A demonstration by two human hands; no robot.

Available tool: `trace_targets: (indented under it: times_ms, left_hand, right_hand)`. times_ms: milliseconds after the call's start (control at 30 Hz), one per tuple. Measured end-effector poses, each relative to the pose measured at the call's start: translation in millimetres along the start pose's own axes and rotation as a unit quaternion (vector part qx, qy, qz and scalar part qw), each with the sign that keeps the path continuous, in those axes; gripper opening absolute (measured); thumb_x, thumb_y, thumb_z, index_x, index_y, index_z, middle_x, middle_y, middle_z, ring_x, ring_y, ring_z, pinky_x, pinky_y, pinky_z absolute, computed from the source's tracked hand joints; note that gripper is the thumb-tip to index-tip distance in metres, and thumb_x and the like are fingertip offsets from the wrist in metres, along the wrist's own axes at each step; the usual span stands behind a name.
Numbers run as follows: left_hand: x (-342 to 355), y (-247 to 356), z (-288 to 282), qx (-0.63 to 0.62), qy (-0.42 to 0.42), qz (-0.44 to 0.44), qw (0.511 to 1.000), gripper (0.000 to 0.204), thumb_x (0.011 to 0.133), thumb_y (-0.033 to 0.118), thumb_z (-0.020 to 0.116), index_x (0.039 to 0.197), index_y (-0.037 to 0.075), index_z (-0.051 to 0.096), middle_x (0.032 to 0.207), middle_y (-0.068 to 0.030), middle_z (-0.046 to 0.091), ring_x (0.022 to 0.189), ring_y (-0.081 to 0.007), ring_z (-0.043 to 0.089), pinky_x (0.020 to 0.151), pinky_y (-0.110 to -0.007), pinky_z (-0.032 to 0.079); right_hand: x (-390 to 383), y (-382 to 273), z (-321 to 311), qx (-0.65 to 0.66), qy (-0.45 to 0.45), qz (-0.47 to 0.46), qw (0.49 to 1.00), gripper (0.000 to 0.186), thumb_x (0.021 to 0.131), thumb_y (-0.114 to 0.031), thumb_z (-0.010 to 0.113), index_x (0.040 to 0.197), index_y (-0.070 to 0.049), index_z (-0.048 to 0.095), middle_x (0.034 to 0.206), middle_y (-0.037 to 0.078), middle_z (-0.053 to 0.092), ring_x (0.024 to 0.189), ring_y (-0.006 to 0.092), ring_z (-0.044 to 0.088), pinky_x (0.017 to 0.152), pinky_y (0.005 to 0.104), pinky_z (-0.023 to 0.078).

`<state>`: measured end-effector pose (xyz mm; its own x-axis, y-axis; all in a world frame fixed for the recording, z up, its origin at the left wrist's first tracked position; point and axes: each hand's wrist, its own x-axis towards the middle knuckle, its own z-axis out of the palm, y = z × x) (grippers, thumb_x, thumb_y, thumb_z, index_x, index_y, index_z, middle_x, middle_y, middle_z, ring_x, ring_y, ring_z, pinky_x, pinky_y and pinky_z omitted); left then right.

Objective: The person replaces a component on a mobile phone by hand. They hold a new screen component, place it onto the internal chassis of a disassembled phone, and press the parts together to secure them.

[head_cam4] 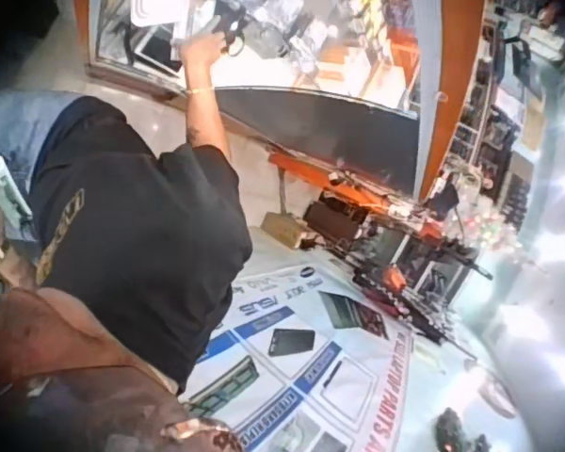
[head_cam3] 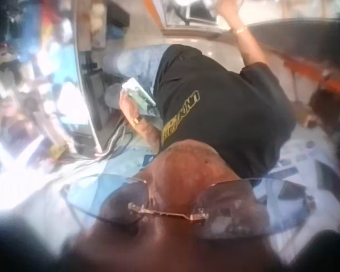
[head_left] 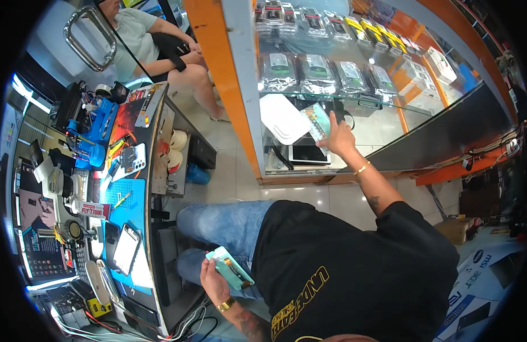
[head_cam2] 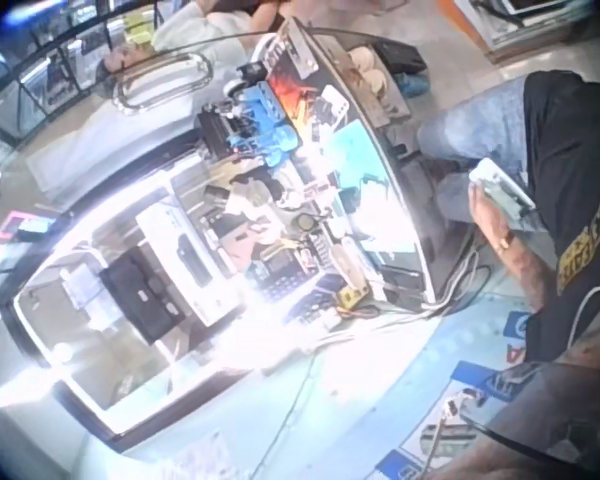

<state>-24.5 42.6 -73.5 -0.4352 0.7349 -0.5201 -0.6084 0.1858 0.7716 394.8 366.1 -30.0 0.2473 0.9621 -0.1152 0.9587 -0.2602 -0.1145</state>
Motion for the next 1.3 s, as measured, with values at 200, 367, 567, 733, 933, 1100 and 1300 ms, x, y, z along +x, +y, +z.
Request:
trace_targets:
  times_ms: [200, 367, 567, 733, 933, 1100, 1300]
  left_hand:
    - [20, -7, -8, 0.133, 0.055, 0.05, 0.988, 0.02, 0.096, 0.006, 0.056, 0.112, -0.005, 0.064, 0.104, -0.0085, 0.069, 0.091, -0.0145, 0.064, 0.083, -0.029, 0.05]
    - [27, -13, -27, 0.279, 0.073, 0.07, 0.955, 0.032, 0.09, 0.01, 0.061, 0.117, -0.006, 0.066, 0.104, -0.0102, 0.071, 0.091, -0.0156, 0.065, 0.082, -0.029, 0.05]
    - [15, 1, 24, 0.408, 0.149, 0.123, 0.892, 0.036, 0.087, 0.016, 0.068, 0.116, -0.006, 0.066, 0.096, -0.0176, 0.074, 0.084, -0.0211, 0.07, 0.076, -0.032, 0.052]
    - [-2, -2, 36, 0.502, 0.245, 0.174, 0.811, 0.029, 0.085, 0.02, 0.067, 0.11, 0.005, 0.072, 0.095, -0.0228, 0.07, 0.088, -0.0413, 0.067, 0.079, -0.048, 0.053]
    - [-37, 6, 40, 0.464, 0.258, 0.234, 0.815, 0.025, 0.08, 0.02, 0.07, 0.099, 0.004, 0.073, 0.089, -0.0228, 0.069, 0.085, -0.0411, 0.066, 0.076, -0.047, 0.052]
    - [-94, 24, 33, 0.504, 0.309, 0.125, 0.797, 0.026, 0.079, 0.027, 0.074, 0.088, 0.003, 0.072, 0.077, -0.0172, 0.069, 0.081, -0.0349, 0.066, 0.075, -0.045, 0.05]
    - [-109, 73, 28, 0.57, 0.365, 0.239, 0.696, 0.085, 0.064, 0.028, 0.086, 0.137, 0.003, 0.049, 0.132, -0.0166, 0.057, 0.117, -0.034, 0.055, 0.099, -0.048, 0.042]
  right_hand:
    - [38, 75, 32, 0.419, -0.022, -0.016, 0.908, 0.075, 0.067, -0.025, 0.088, 0.123, 0.011, 0.054, 0.095, 0.019, 0.072, 0.081, 0.0284, 0.072, 0.07, 0.0358, 0.057]
    - [-13, 63, -52, 0.507, -0.194, -0.008, 0.84, 0.035, 0.086, -0.012, 0.071, 0.118, 0.002, 0.064, 0.097, 0.007, 0.072, 0.075, 0.0137, 0.067, 0.066, 0.028, 0.052]
    - [-84, 36, -115, 0.258, -0.412, -0.232, 0.843, 0.022, 0.077, -0.006, 0.073, 0.098, 0.002, 0.072, 0.087, 0.003, 0.07, 0.08, 0.0092, 0.06, 0.074, 0.0267, 0.047]
    - [-127, -140, -93, 0.282, -0.395, -0.416, 0.769, 0.044, 0.076, -0.003, 0.075, 0.119, 0.004, 0.067, 0.102, 0.01, 0.073, 0.095, 0.0144, 0.066, 0.087, 0.029, 0.051]
    - [-161, -335, -50, 0.109, -0.553, -0.606, 0.561, 0.039, 0.077, -0.018, 0.08, 0.111, -0.001, 0.072, 0.095, 0.009, 0.074, 0.088, 0.0123, 0.066, 0.079, 0.0292, 0.051]
    - [-183, -419, 13, -0.018, -0.637, -0.644, 0.422, 0.035, 0.079, -0.019, 0.08, 0.107, 0.001, 0.073, 0.092, 0.006, 0.075, 0.081, 0.0091, 0.067, 0.074, 0.0265, 0.052]
    - [-216, -434, 48, -0.024, -0.669, -0.622, 0.407, 0.035, 0.079, -0.017, 0.079, 0.108, 0.001, 0.073, 0.095, 0.006, 0.075, 0.083, 0.0078, 0.067, 0.075, 0.0255, 0.052]
